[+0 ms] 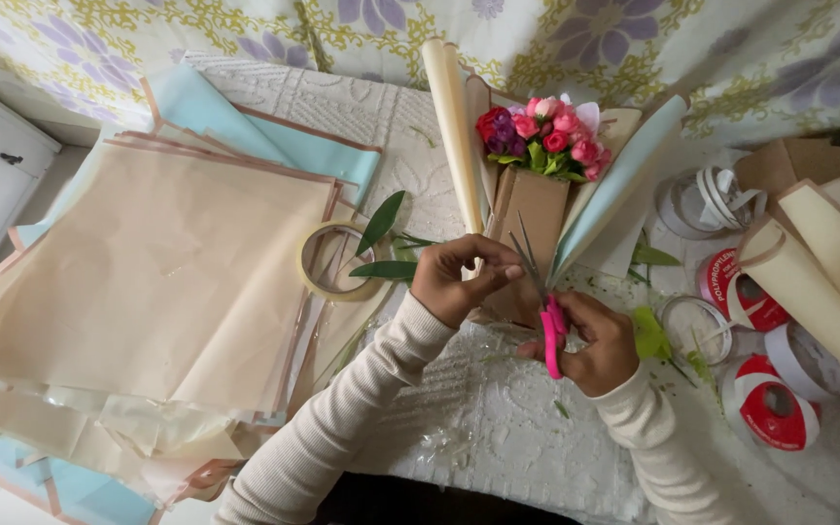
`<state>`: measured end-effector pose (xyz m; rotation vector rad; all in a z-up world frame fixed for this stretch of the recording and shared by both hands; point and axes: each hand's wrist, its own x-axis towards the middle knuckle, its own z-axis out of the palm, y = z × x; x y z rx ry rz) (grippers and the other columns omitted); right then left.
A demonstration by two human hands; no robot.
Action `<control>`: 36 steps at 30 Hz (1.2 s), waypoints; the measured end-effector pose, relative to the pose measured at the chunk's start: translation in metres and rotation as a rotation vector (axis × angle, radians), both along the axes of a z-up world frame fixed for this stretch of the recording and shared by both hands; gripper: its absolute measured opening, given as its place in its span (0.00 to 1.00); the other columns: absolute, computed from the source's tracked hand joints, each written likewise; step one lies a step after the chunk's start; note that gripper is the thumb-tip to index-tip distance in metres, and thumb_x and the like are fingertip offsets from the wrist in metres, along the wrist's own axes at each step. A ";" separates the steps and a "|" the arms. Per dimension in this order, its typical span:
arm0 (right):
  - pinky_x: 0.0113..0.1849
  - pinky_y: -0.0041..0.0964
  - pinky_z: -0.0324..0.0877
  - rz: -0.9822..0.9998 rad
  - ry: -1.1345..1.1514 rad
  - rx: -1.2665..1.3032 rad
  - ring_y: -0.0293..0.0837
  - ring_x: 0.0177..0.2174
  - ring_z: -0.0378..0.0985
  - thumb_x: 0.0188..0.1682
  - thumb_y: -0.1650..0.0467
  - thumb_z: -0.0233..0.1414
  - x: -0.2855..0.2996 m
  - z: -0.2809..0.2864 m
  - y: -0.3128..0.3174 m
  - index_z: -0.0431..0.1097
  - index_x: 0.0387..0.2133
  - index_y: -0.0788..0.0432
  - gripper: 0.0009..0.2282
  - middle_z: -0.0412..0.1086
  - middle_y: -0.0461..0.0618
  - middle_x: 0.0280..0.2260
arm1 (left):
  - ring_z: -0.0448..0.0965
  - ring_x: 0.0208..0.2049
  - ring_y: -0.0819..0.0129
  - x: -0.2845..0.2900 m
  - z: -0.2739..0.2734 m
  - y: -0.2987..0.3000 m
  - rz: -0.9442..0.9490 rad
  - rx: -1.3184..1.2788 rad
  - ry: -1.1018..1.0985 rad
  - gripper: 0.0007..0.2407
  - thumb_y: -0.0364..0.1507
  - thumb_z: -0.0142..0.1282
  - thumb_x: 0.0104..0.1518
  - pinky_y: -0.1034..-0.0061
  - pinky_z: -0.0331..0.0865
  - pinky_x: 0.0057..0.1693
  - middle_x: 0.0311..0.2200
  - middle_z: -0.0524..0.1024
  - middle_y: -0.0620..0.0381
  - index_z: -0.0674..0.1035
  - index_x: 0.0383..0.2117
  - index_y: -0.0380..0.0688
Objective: Trimming leaves and stems of a flower bouquet and preparing it for wrapping.
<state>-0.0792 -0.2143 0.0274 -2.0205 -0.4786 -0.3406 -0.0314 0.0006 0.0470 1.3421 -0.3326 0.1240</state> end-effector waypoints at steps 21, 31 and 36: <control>0.29 0.33 0.73 0.102 0.043 -0.038 0.41 0.22 0.77 0.21 0.59 0.77 -0.002 -0.009 -0.006 0.75 0.35 0.58 0.29 0.75 0.51 0.25 | 0.75 0.27 0.82 -0.005 0.011 0.001 -0.059 -0.124 0.030 0.08 0.25 0.72 0.48 0.86 0.61 0.42 0.23 0.83 0.59 0.84 0.31 0.43; 0.32 0.34 0.75 0.115 0.010 -0.062 0.43 0.23 0.78 0.27 0.61 0.75 -0.005 -0.014 -0.003 0.75 0.34 0.61 0.25 0.73 0.51 0.25 | 0.76 0.26 0.81 -0.008 0.009 0.002 -0.047 -0.092 0.039 0.08 0.24 0.72 0.48 0.86 0.61 0.43 0.25 0.84 0.58 0.84 0.32 0.43; 0.27 0.32 0.73 0.119 -0.011 -0.030 0.40 0.19 0.75 0.28 0.61 0.74 -0.003 -0.024 -0.008 0.75 0.32 0.58 0.22 0.71 0.48 0.21 | 0.74 0.18 0.79 -0.005 0.017 0.006 -0.035 -0.102 0.047 0.05 0.24 0.69 0.52 0.82 0.63 0.42 0.23 0.83 0.56 0.84 0.31 0.42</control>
